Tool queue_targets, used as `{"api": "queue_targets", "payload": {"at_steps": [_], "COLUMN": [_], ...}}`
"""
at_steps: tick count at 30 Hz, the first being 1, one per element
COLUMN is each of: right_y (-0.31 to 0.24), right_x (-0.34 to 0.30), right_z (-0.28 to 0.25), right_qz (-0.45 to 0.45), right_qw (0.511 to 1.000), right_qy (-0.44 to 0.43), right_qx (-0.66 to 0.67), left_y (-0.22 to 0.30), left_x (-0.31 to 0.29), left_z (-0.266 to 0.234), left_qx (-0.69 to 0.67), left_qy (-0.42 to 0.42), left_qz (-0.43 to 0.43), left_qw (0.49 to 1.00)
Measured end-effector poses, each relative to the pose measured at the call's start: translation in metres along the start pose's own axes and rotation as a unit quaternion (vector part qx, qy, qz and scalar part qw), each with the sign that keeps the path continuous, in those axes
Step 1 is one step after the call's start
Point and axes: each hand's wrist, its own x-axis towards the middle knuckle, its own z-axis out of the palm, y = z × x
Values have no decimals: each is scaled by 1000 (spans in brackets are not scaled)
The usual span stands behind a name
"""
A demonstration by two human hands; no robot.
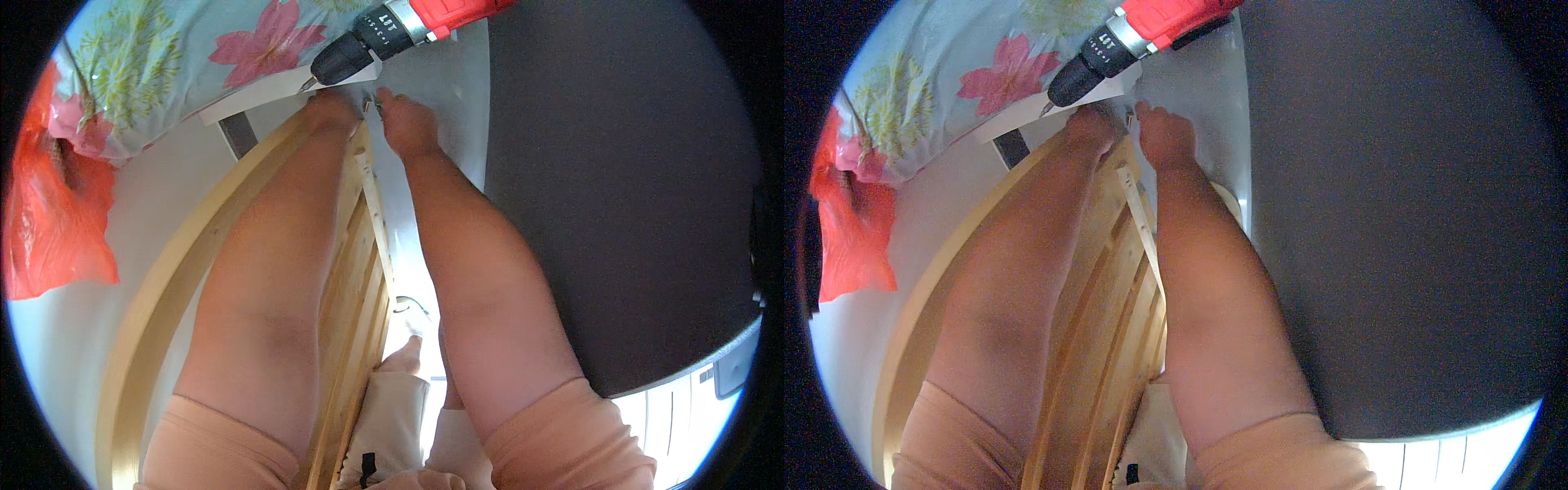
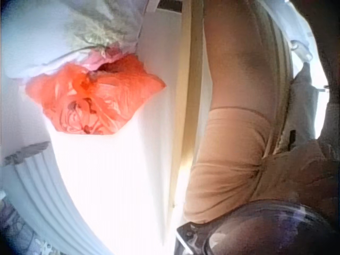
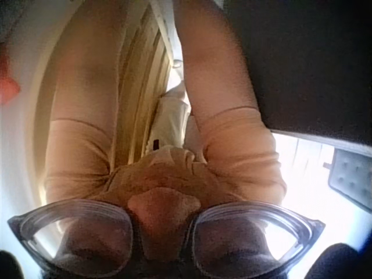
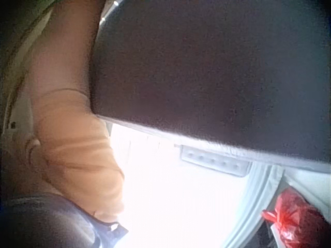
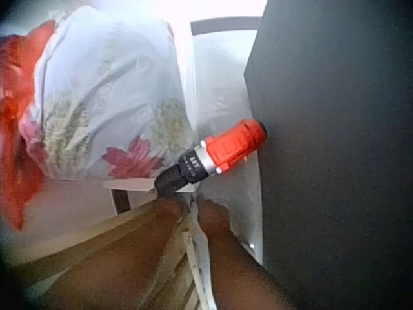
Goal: The person positions and aligns the headboard and side rails of a bed frame, then inserts and secures several screws using a power drill.
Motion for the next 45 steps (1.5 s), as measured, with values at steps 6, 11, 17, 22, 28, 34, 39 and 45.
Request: {"api": "queue_targets", "payload": {"at_steps": [6, 11, 17, 22, 28, 34, 39, 45], "right_y": [16, 39, 41, 4, 2, 19, 15, -10], "right_x": [20, 10, -1, -11, 11, -11, -11, -34], "right_z": [9, 34, 36, 7, 8, 22, 42, 9], "right_qz": [-47, 144, 269, 93, 40, 295, 305, 296], "right_qw": [999, 963, 778, 991, 998, 878, 855, 808], "right_qy": [-24, 135, -29, 48, -20, 178, 190, 232], "right_qx": [-12, 183, 567, 88, 34, 332, 374, 454], "left_y": [-8, 0, 16, 2, -9, 17, 7, 38], "left_x": [14, 18, 10, 19, 42, 8, 37, -11], "left_z": [12, 23, 11, 18, 34, 17, 54, 19], "left_qx": [-3, -85, -99, -142, -133, -74, -96, 64], "left_qy": [-2, 27, 6, 23, 78, -51, -54, -60], "left_qz": [36, 36, 33, 103, 181, 125, 76, 268], "left_qw": [999, 995, 994, 984, 971, 988, 991, 959]}}
